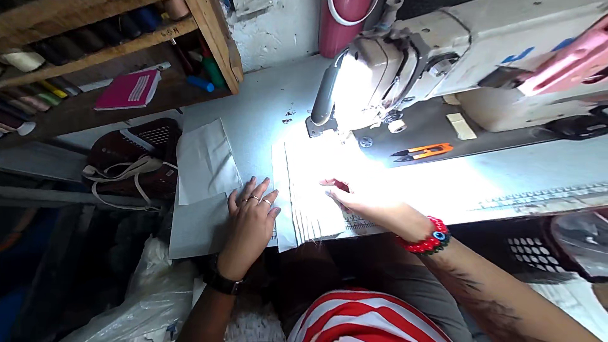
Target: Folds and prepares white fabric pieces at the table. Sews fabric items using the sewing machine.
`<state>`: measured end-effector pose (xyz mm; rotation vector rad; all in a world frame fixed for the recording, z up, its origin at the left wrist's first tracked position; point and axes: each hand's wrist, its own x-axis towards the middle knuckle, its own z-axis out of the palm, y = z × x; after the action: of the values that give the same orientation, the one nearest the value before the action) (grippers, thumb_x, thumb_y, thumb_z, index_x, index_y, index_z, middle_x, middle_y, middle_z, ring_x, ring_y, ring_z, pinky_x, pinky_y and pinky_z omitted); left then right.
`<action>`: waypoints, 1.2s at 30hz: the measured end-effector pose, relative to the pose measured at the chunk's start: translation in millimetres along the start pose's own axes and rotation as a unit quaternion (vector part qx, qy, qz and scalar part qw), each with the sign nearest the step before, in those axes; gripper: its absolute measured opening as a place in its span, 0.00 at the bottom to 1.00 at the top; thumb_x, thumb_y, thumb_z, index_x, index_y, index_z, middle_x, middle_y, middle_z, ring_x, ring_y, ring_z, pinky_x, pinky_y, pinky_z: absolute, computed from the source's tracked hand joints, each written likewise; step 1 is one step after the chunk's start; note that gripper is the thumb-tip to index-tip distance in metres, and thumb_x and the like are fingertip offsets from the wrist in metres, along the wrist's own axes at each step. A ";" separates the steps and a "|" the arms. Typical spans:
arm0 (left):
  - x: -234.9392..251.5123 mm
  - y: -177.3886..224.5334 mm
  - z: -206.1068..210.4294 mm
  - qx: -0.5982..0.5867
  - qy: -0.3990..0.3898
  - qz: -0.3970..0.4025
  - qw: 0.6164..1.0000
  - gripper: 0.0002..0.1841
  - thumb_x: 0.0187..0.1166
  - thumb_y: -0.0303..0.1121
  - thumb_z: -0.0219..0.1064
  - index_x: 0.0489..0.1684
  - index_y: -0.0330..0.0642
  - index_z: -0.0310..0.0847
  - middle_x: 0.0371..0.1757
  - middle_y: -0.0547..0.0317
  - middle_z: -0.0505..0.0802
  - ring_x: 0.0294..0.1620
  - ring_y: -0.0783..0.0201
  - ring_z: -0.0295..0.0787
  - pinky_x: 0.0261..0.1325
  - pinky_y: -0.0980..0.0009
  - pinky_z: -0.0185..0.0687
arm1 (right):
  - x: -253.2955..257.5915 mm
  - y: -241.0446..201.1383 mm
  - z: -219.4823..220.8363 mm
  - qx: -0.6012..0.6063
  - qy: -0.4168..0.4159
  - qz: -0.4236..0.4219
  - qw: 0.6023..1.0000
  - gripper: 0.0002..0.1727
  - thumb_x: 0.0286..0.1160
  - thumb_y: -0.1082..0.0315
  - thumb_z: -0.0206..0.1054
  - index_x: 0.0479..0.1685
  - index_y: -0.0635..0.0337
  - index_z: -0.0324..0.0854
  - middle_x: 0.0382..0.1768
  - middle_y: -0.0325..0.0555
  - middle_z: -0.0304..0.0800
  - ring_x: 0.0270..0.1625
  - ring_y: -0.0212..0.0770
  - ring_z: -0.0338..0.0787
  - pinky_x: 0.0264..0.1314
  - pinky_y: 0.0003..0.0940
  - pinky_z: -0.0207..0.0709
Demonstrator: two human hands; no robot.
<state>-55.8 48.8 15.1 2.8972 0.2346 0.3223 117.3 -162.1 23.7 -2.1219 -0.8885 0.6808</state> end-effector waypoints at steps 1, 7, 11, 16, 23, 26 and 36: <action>-0.2 1.4 0.3 -0.004 0.002 0.020 1.000 0.18 0.87 0.41 0.56 0.68 0.57 0.89 0.80 0.61 0.84 0.88 0.52 0.68 0.85 0.31 0.49 | -0.9 0.7 1.9 -0.007 0.007 -0.003 1.000 0.18 0.92 0.59 0.54 0.65 0.55 0.85 0.41 0.46 0.90 0.34 0.35 0.87 0.41 0.36 0.83; -8.9 8.9 -9.2 0.035 -0.004 0.017 0.999 0.20 0.80 0.31 0.56 0.60 0.53 0.93 0.70 0.60 0.92 0.78 0.52 0.82 0.82 0.32 0.58 | -12.2 -8.5 15.2 -0.066 -0.026 -0.041 0.997 0.22 0.91 0.62 0.51 0.75 0.58 0.80 0.45 0.53 0.92 0.46 0.48 0.91 0.54 0.49 0.82; 0.0 30.0 -11.4 0.040 0.036 -0.056 0.997 0.18 0.82 0.30 0.56 0.59 0.32 0.89 0.73 0.44 0.88 0.79 0.47 0.80 0.85 0.42 0.62 | -21.6 -17.7 42.8 -0.125 0.035 -0.138 0.982 0.21 0.86 0.63 0.58 0.71 0.64 0.80 0.39 0.53 0.93 0.39 0.49 0.93 0.44 0.46 0.87; -15.8 85.4 14.8 -0.138 0.017 -0.005 0.990 0.25 0.90 0.35 0.47 0.79 0.28 0.74 0.83 0.38 0.77 0.88 0.46 0.69 0.89 0.52 0.60 | -24.5 -6.6 42.2 -0.229 0.150 -0.206 0.940 0.17 0.83 0.56 0.61 0.53 0.55 0.90 0.41 0.52 0.90 0.36 0.51 0.92 0.32 0.48 0.84; -12.2 50.1 -0.9 -0.086 0.087 -0.079 0.989 0.22 0.89 0.39 0.54 0.69 0.32 0.83 0.76 0.44 0.85 0.80 0.49 0.80 0.85 0.48 0.66 | -30.7 -1.4 50.1 -0.180 0.050 -0.336 0.923 0.18 0.89 0.51 0.56 0.57 0.46 0.89 0.59 0.43 0.91 0.67 0.47 0.86 0.67 0.50 0.76; 12.6 52.2 1.3 -0.130 0.003 -0.051 0.990 0.24 0.92 0.39 0.48 0.73 0.33 0.81 0.78 0.47 0.85 0.83 0.52 0.76 0.87 0.49 0.64 | -31.6 -0.9 53.8 -0.208 0.092 -0.326 0.918 0.18 0.90 0.56 0.55 0.54 0.51 0.90 0.62 0.43 0.92 0.71 0.46 0.86 0.73 0.48 0.77; 29.2 45.2 35.5 0.055 -0.032 -0.079 0.995 0.33 0.93 0.52 0.39 0.87 0.42 0.68 0.90 0.54 0.70 0.94 0.51 0.55 0.92 0.39 0.42 | -46.9 12.8 53.4 -0.251 0.112 -0.321 0.906 0.21 0.91 0.52 0.51 0.65 0.48 0.88 0.71 0.38 0.89 0.75 0.44 0.86 0.74 0.56 0.78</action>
<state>-13.3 3.6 -2.5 2.9666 0.4834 0.1957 56.3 -182.0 -9.5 -2.0664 -1.6459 -0.1519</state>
